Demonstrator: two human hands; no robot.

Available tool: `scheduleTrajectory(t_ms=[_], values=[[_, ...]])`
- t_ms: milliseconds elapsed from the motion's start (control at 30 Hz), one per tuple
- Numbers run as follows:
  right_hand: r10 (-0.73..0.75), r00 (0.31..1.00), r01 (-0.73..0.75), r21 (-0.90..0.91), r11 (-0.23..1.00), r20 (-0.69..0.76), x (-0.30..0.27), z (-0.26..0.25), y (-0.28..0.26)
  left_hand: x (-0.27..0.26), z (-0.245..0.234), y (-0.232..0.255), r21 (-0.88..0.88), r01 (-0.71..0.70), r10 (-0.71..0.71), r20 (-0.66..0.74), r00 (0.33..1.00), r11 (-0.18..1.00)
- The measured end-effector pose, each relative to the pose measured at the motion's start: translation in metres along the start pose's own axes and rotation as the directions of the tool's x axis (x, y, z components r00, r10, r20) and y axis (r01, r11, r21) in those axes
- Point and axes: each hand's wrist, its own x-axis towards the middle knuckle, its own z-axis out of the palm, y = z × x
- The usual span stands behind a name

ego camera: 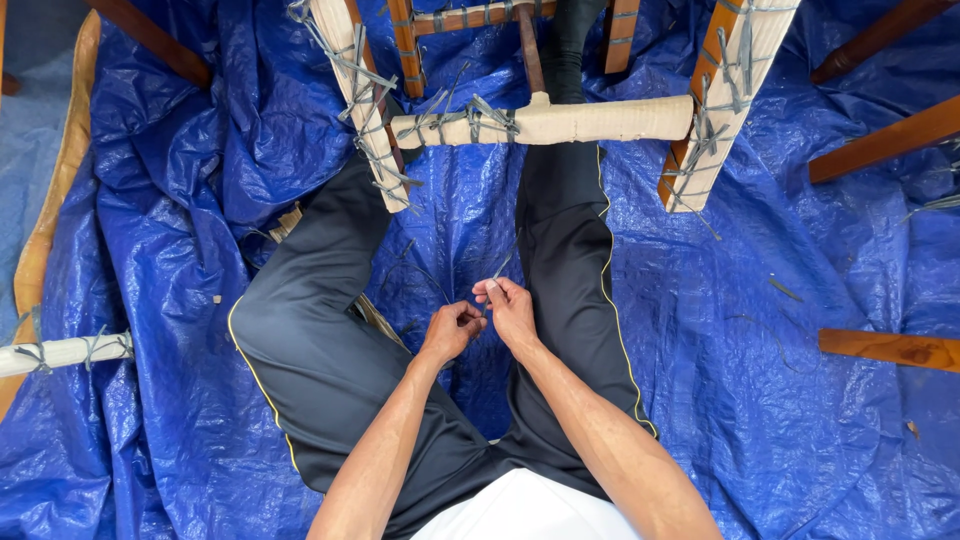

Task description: Weaving and tying webbing straps onto a wooden chair frame while sitting on the floor.

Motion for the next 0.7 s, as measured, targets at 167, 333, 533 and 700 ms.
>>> scheduleTrajectory(t_ms=[167,333,533,700], values=[[0.039,0.999,-0.038,0.116,0.993,-0.008,0.003,-0.004,-0.006,0.000,-0.004,0.007,0.017,-0.029,0.030,-0.017,0.999,0.999],[-0.017,0.998,0.029,0.203,0.979,-0.064,0.017,-0.019,-0.059,-0.007,-0.036,0.097,0.099,-0.308,0.322,-0.205,0.924,0.946],[-0.105,0.950,0.184,0.256,0.949,-0.294,0.081,-0.053,-0.116,0.000,-0.067,0.267,0.357,-0.657,0.746,-0.375,0.550,0.664],[-0.009,0.936,0.160,0.405,0.900,-0.351,0.127,-0.074,-0.147,0.047,-0.061,0.338,0.482,-0.770,0.908,-0.185,0.376,0.417]])
